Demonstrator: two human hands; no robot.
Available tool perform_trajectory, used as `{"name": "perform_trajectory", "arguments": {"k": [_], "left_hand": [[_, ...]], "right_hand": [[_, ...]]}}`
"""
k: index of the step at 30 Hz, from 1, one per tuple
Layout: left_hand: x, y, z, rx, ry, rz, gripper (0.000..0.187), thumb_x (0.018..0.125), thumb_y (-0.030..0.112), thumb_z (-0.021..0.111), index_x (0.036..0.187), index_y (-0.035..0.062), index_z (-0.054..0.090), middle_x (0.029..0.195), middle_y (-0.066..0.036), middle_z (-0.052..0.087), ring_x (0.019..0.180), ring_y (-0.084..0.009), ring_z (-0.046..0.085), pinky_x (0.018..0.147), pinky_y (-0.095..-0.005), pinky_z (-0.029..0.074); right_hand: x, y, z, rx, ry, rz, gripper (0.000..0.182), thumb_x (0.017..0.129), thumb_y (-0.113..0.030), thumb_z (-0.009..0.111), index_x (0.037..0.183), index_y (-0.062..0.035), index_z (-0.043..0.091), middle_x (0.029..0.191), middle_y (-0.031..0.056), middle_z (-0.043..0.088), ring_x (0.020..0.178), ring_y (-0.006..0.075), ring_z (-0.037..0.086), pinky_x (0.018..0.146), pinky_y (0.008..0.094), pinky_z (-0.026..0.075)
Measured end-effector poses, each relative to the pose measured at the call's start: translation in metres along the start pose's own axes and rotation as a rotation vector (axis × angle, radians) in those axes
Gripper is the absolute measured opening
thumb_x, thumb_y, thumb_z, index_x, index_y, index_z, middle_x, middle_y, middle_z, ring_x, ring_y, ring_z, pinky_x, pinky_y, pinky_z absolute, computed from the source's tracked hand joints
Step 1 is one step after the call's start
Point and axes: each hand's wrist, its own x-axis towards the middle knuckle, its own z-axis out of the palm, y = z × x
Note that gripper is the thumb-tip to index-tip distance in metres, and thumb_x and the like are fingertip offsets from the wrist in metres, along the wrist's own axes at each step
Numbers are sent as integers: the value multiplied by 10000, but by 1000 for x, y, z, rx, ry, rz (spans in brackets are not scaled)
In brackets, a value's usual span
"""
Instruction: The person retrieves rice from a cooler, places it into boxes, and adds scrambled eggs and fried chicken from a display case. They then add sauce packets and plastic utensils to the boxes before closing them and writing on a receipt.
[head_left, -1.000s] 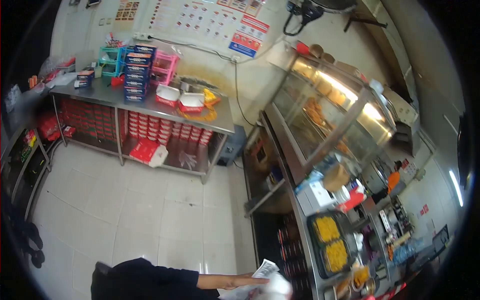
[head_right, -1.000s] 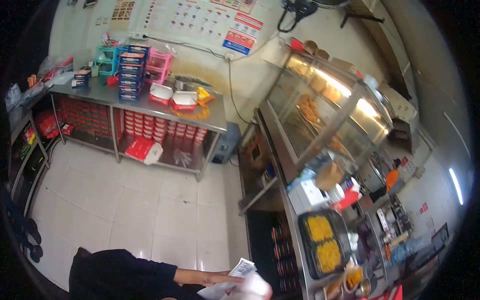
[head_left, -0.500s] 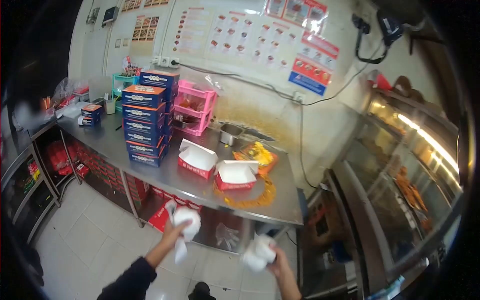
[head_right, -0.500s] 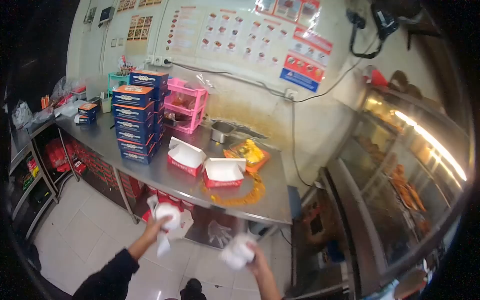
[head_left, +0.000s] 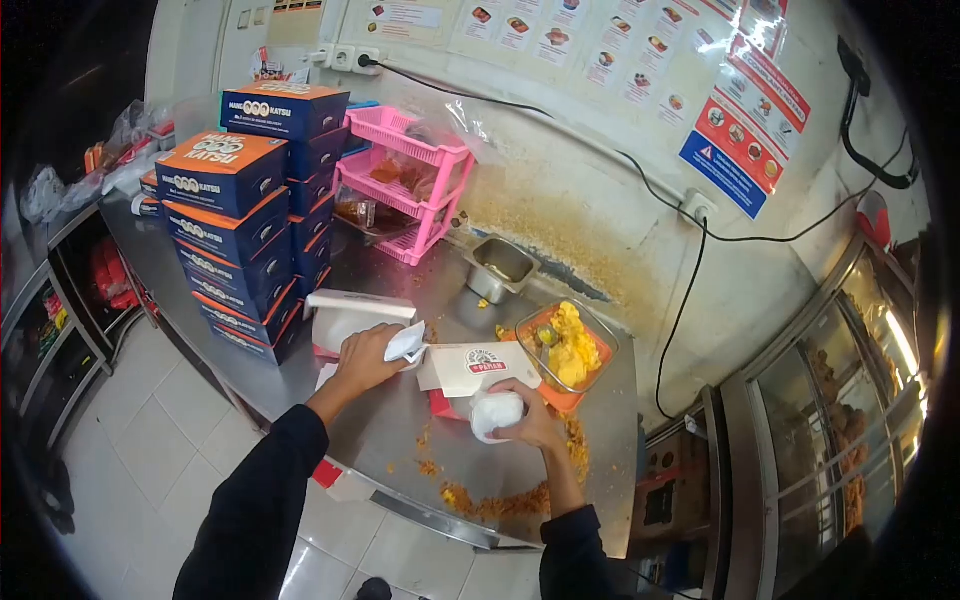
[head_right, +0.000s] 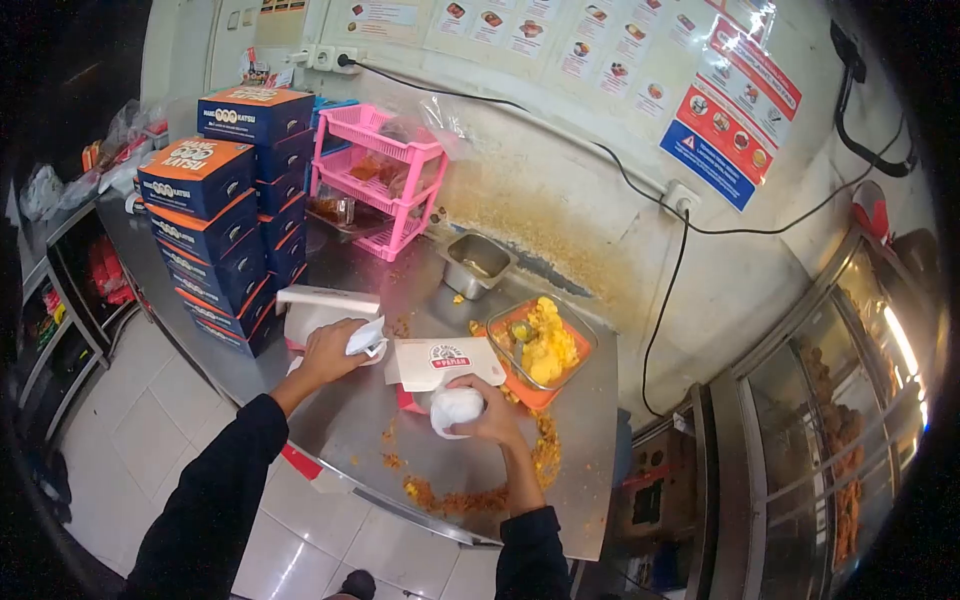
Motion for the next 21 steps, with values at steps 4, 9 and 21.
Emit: {"name": "perform_trajectory", "arguments": {"k": [4,9,21], "left_hand": [[16,-9,11,-19,240,-182,516,675,357,677,1104,93,568,1019,-157,613,893,-344,596,748,-423,465],[26,-23,-3,-247,439,-590,518,731,411,670,1113,79,560,1060,-184,607,967,-358,583,837,-422,429],[92,-110,6,-489,-393,-772,729,737,449,652,1299,50,415,1193,-176,542,1010,-240,549,816,-391,447]], "right_hand": [[9,-14,-2,-124,113,-135,570,465,-80,770,1000,-90,571,1014,50,572,963,197,548,866,325,428],[37,-3,-4,-593,147,-431,525,519,-159,748,1011,-92,578,1021,117,578,988,297,554,890,368,435],[99,37,25,184,-152,213,421,655,-148,671,1052,-100,543,1018,41,539,1012,164,475,879,279,361]]}}
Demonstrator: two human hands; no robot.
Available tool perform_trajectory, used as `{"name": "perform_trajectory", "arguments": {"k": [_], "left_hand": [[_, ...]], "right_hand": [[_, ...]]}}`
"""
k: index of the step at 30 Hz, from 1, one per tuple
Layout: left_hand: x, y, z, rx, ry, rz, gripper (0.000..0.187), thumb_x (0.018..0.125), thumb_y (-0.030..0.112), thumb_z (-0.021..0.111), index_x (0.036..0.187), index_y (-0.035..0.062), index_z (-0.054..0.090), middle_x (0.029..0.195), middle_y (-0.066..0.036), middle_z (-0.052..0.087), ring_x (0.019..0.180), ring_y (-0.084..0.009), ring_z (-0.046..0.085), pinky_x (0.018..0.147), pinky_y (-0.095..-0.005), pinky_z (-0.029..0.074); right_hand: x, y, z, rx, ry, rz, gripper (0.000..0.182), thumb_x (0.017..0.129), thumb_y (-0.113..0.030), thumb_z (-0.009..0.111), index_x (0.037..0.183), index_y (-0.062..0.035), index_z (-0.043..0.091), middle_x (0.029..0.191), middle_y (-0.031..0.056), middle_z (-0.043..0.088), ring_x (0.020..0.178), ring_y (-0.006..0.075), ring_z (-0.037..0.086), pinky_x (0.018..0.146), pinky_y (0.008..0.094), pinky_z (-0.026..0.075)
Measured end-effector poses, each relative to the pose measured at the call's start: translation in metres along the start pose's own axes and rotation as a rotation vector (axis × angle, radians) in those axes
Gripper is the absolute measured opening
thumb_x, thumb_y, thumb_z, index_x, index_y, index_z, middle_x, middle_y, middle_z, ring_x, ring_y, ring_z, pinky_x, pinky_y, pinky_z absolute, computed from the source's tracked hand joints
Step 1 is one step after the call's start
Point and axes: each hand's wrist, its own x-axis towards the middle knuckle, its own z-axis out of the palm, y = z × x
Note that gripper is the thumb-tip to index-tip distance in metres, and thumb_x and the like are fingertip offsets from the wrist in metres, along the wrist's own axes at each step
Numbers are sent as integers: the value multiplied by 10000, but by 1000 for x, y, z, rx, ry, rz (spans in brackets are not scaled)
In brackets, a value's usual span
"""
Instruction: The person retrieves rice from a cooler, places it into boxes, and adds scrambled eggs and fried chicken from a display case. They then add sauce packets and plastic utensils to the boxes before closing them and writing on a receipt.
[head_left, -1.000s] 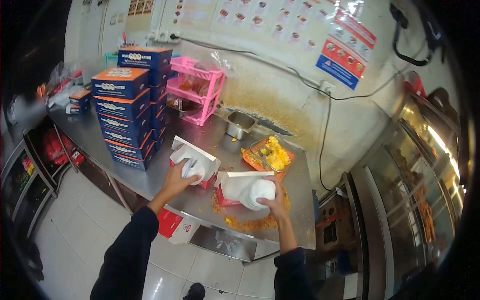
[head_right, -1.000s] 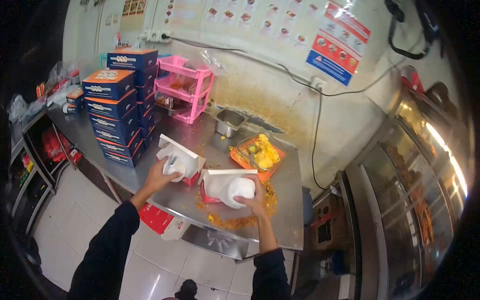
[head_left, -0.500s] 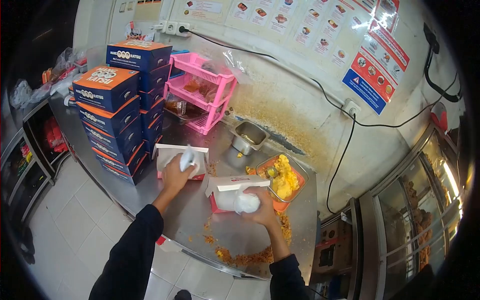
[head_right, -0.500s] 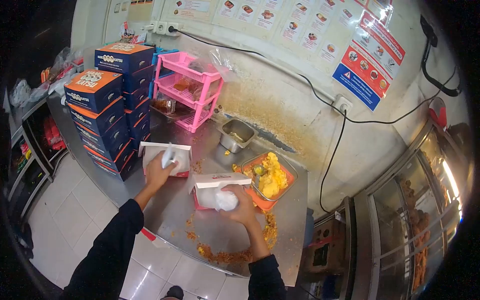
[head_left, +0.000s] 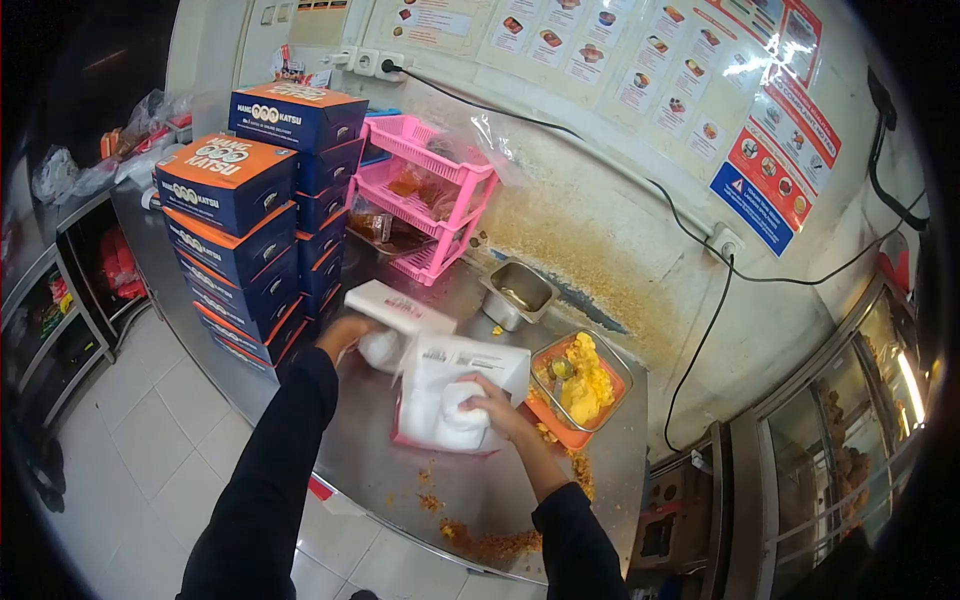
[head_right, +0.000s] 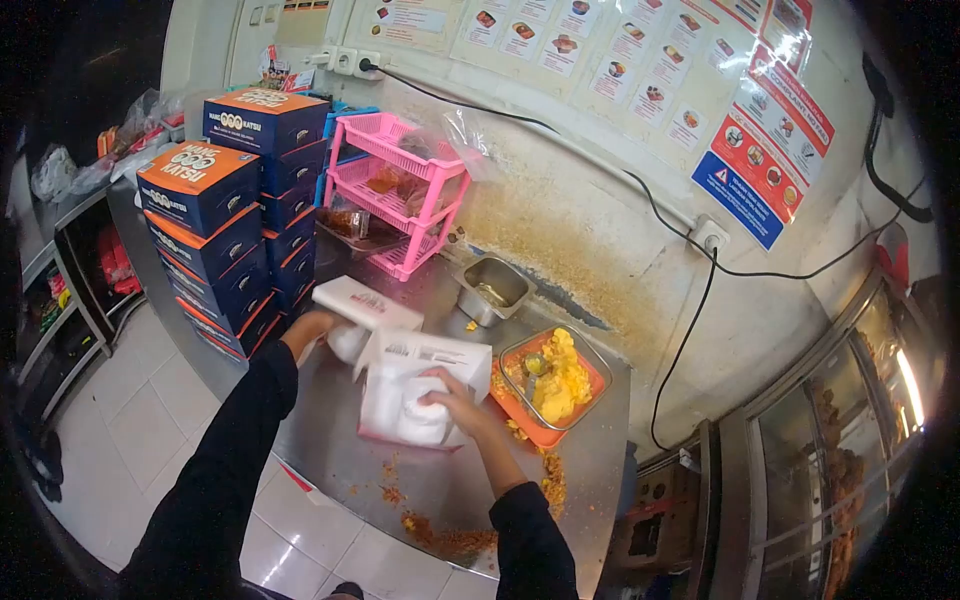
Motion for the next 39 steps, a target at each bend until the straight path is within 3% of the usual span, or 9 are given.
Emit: {"name": "perform_trajectory", "arguments": {"k": [2,13,21,28,30,32,34,37,39], "left_hand": [[44,-44,-1,303,129,216,713,746,508,611,1305,106,427,1222,-182,523,1090,-292,512,858,-417,432],[27,-56,-4,329,58,313,688,779,541,537,1303,109,432,1227,-224,505,1049,-359,529,867,-430,429],[-12,-28,26,627,271,313,681,790,580,490,1267,94,470,1215,-217,517,1050,-382,535,879,-442,422],[-44,18,39,1067,331,354,424,702,334,654,1063,120,592,962,-91,636,900,-234,620,700,-385,492],[-86,42,31,1109,165,428,320,729,292,613,985,101,613,934,-102,640,877,-242,623,738,-403,485],[-121,29,32,990,264,752,240,763,218,566,944,69,620,894,-130,645,829,-272,625,754,-413,473],[-135,-5,40,376,176,1072,228,843,226,524,949,47,618,874,-110,646,764,-248,620,743,-386,465],[-205,-48,56,-482,-214,444,326,916,318,474,842,24,594,688,-49,574,675,-124,548,662,-303,449],[-254,-79,58,-819,-456,224,351,902,348,512,1063,41,567,794,-27,586,684,-106,550,662,-282,448]], "right_hand": [[1,15,6,12,-48,83,389,696,-161,661,1059,-90,538,1021,38,543,1016,158,481,887,275,359],[-90,2,40,-369,197,102,317,814,-202,627,1084,-52,553,1013,70,584,975,158,519,862,291,405],[-136,-10,73,-324,463,42,401,722,-134,733,1106,-102,625,1079,91,608,957,198,566,884,314,430],[-131,15,62,405,903,217,465,659,-17,752,1090,-81,590,1072,73,569,960,177,545,800,302,484],[-130,5,47,113,853,248,508,654,-11,748,1122,-89,565,1090,75,547,988,193,537,821,317,480],[-132,-7,47,-175,768,274,551,650,-4,743,1154,-96,540,1108,78,525,1015,208,529,843,332,476],[-139,-23,62,-809,782,-182,672,600,-21,777,1202,-74,484,1125,115,516,1044,239,520,883,356,458],[-146,-56,114,-145,916,-207,669,578,-23,785,1171,-19,476,1134,130,517,1066,253,520,917,383,444],[-157,-73,168,139,814,-237,649,575,-26,788,1139,11,469,1162,144,505,1077,259,517,935,406,432]]}}
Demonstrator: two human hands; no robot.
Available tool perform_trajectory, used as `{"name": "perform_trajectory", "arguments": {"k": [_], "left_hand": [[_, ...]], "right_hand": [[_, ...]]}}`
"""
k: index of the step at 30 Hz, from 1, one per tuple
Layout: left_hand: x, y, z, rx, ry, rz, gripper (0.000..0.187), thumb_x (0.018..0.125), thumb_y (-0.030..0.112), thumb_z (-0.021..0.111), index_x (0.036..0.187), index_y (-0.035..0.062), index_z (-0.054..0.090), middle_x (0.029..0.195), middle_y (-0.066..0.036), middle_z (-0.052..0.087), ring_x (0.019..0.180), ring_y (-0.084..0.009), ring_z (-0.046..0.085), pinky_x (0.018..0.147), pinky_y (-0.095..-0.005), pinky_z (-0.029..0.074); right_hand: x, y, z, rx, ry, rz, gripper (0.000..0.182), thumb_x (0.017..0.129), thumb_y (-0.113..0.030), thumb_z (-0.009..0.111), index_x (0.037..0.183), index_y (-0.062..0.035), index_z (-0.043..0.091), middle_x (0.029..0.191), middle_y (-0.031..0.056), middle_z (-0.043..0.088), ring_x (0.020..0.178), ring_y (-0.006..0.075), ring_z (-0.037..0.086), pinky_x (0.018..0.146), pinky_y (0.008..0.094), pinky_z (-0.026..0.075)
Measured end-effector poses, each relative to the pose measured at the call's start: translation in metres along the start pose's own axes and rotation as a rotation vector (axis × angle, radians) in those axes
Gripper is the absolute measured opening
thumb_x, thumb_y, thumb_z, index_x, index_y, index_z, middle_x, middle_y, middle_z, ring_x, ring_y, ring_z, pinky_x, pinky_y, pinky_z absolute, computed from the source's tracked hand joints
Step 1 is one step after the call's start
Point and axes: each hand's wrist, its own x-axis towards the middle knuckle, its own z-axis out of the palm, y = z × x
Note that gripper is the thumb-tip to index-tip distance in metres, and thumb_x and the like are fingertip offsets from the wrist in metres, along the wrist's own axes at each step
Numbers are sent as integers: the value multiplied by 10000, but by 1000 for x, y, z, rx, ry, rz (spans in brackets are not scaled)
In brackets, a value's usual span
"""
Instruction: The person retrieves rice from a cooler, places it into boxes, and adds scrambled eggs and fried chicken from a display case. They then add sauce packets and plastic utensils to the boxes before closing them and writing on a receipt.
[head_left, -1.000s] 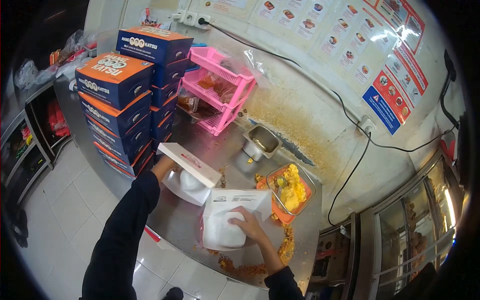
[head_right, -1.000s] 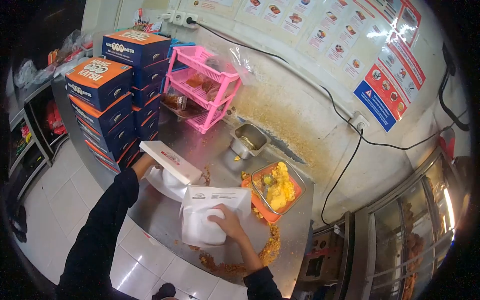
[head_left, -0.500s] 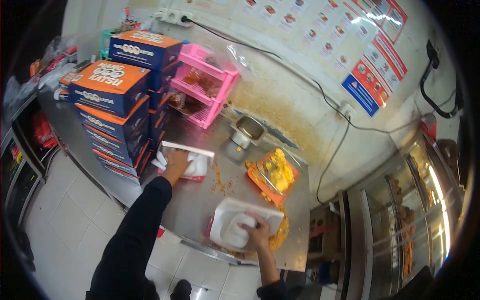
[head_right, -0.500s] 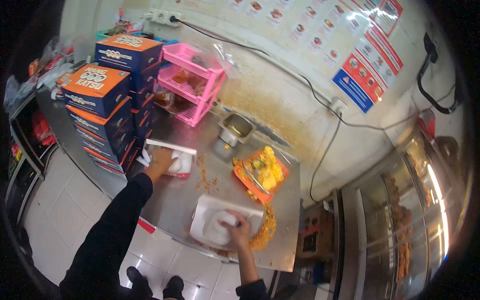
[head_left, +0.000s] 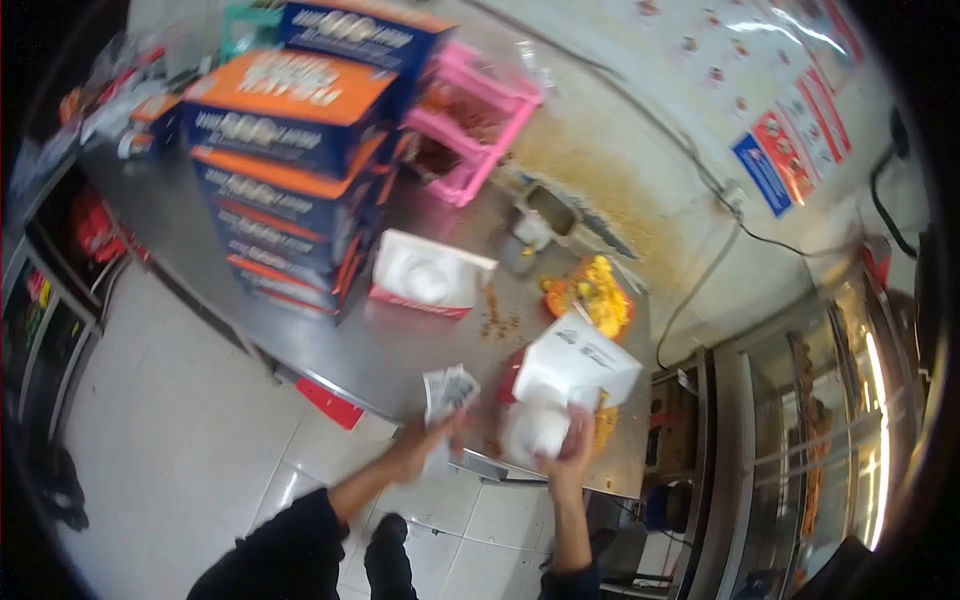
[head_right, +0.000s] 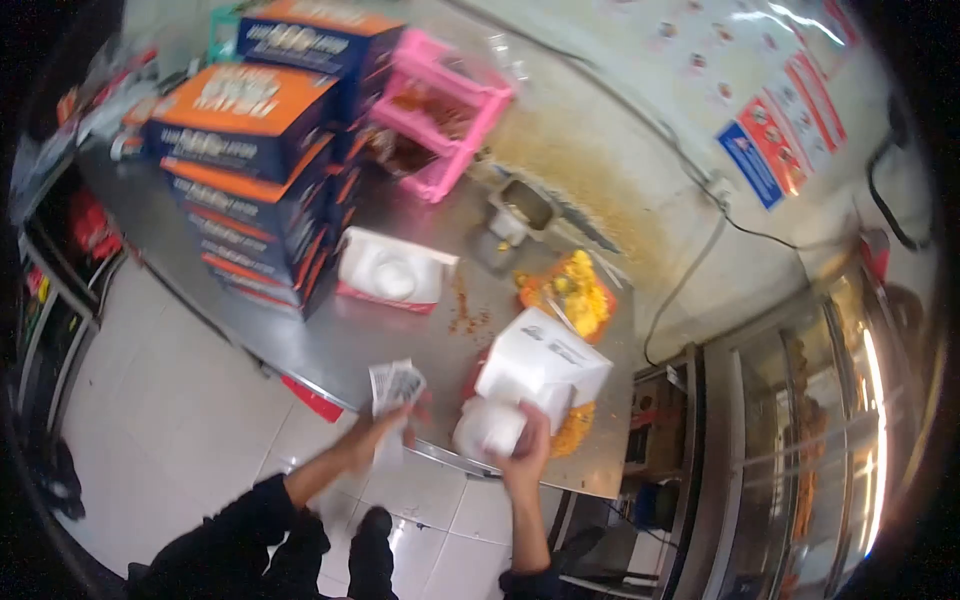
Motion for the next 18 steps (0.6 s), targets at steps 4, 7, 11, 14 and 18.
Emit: {"name": "perform_trajectory", "arguments": {"k": [4,7,11,14,18], "left_hand": [[-90,-75,-20,-126,262,30,432,779,172,695,1139,1,528,931,-62,603,830,-143,586,770,-279,475],[-139,-189,-84,-448,520,-215,433,728,128,729,1096,-16,551,998,-79,612,888,-179,603,798,-285,484],[-171,-301,-142,-705,858,-280,390,714,81,715,1058,21,542,947,-67,600,807,-165,595,648,-273,491],[-169,-373,-171,-907,1031,-218,424,707,104,699,1083,41,513,921,-50,585,783,-153,585,587,-256,466],[-168,-367,-187,-1035,1012,-91,503,727,111,647,1180,8,455,1027,-128,568,960,-238,580,836,-330,482]], "right_hand": [[-98,47,57,-322,-554,282,769,570,-129,839,1210,-69,418,1284,133,442,1160,281,471,954,429,416],[-116,105,105,-140,-975,693,783,600,-158,826,1272,-109,427,1362,109,382,1299,265,312,990,420,368],[-69,276,97,-679,-925,0,513,649,-138,764,1123,-74,575,1205,134,514,1172,276,450,975,387,353],[2,349,104,-704,-404,67,481,735,-84,671,1185,-38,508,1271,139,459,1176,241,427,897,355,424],[107,420,106,-1229,-54,-645,535,764,-302,658,1198,-54,469,1201,134,479,1089,326,458,862,460,401]]}}
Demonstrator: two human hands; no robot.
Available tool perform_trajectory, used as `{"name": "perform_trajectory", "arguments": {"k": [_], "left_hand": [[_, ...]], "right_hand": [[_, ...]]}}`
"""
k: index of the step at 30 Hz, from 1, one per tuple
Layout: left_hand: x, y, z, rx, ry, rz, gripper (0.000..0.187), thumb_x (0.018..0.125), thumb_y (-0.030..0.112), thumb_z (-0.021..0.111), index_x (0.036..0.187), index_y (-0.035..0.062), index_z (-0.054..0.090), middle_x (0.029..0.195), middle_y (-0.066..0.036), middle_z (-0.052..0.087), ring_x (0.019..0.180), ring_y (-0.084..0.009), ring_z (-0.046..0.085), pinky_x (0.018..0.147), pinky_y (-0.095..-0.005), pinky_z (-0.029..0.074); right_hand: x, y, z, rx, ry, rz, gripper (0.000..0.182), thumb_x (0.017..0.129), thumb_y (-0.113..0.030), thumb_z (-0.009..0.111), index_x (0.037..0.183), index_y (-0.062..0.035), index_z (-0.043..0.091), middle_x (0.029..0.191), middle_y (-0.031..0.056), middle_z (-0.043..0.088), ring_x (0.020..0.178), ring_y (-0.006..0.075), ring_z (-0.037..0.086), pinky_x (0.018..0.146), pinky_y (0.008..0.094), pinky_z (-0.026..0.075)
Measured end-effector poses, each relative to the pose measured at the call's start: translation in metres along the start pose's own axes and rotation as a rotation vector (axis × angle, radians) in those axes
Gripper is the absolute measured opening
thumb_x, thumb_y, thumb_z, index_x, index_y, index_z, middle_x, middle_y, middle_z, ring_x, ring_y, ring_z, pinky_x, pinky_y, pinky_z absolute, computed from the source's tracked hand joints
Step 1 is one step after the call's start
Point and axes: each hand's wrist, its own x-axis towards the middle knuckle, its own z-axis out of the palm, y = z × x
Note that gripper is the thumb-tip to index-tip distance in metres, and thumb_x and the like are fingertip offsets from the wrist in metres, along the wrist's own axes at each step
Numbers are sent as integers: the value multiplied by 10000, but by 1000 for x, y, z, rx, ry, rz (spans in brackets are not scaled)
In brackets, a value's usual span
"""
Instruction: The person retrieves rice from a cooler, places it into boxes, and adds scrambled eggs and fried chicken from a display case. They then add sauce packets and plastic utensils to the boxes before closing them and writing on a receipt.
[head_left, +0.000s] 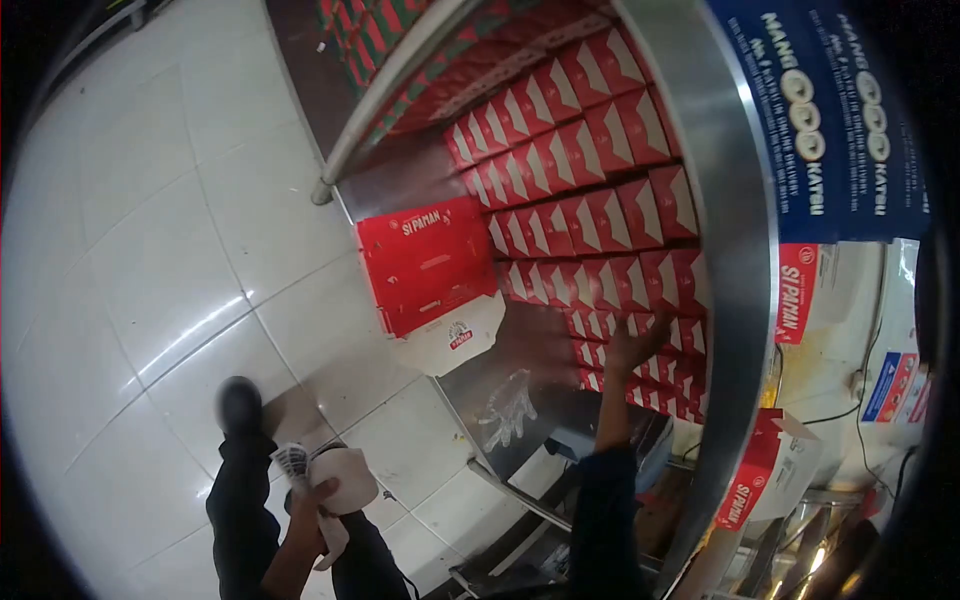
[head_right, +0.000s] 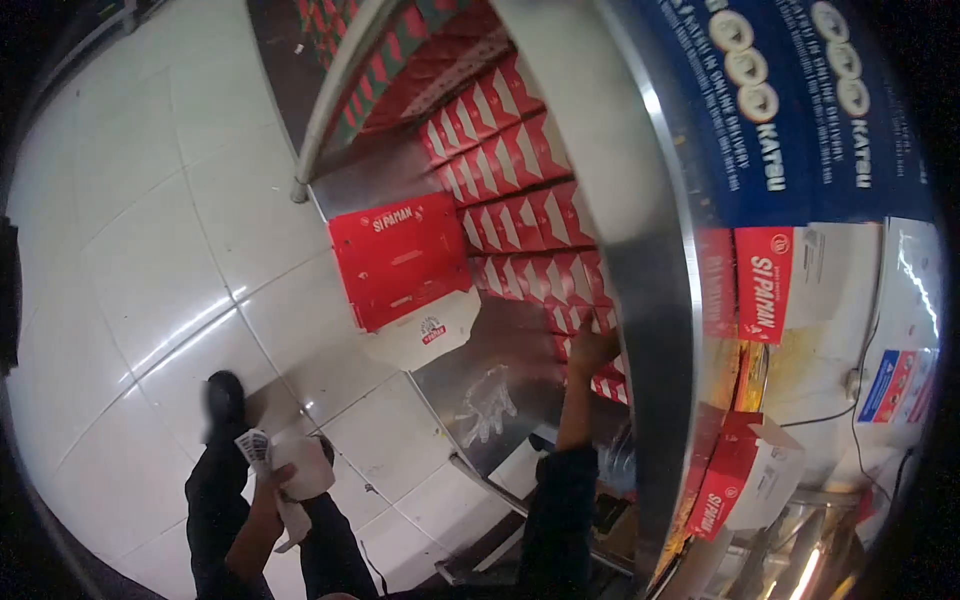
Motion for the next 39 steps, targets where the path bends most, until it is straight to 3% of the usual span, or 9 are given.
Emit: {"name": "perform_trajectory", "arguments": {"k": [7,13,19,26,33,34,36,38,39], "left_hand": [[25,2,-7,-88,37,21,548,719,130,631,1206,0,416,1060,-147,554,981,-255,571,867,-350,476],[29,7,9,35,30,9,586,714,169,631,1221,-3,393,1051,-146,552,970,-256,573,848,-352,483],[28,12,16,52,31,64,553,716,144,629,1198,-4,403,1066,-152,543,972,-260,571,850,-358,483],[23,-2,-14,97,65,105,527,726,131,637,1184,2,413,1065,-147,548,950,-273,582,817,-374,500],[-75,42,-3,120,57,155,552,716,145,649,1205,13,427,1034,-143,571,931,-286,590,794,-393,505],[-88,51,-2,139,46,168,555,712,157,653,1202,15,432,1032,-140,572,933,-285,589,786,-397,506],[-125,78,26,127,-87,69,571,744,251,620,1228,16,428,1062,-152,576,969,-296,577,882,-413,466],[-169,105,63,204,29,37,371,920,333,439,1134,33,485,889,-108,545,794,-246,509,733,-399,418],[-211,126,110,177,-188,-14,572,741,255,614,1218,-1,431,1056,-169,573,963,-321,577,882,-429,465]], "right_hand": [[94,20,-3,-291,440,276,697,690,-432,712,1223,-66,451,1176,151,479,1075,346,461,876,454,397],[118,-1,-15,-360,132,33,880,625,-546,734,1290,-68,413,1234,173,450,1122,351,451,889,470,412],[119,32,-16,-147,72,-156,778,679,-485,718,1276,-77,431,1162,184,515,1109,377,468,895,481,419],[-34,50,-78,-124,-237,-143,625,665,-337,739,1179,-80,494,1151,198,515,1094,387,472,914,492,396],[-119,-70,-260,94,-396,-180,534,602,-191,778,1085,-111,566,1169,217,501,1097,391,470,955,506,345],[-107,-100,-302,144,-411,-173,494,605,-180,777,1065,-172,597,1156,112,541,1069,338,516,886,434,435],[-86,-139,-378,420,-530,-106,553,578,-210,793,1094,-164,599,1129,120,559,1058,343,530,853,390,466],[-23,-171,-443,663,-364,-162,714,542,-181,770,1192,-34,515,1030,205,583,986,322,574,842,381,483],[-4,-177,-475,735,-446,88,546,611,-117,712,1127,-16,562,1026,207,590,924,347,586,769,380,498]]}}
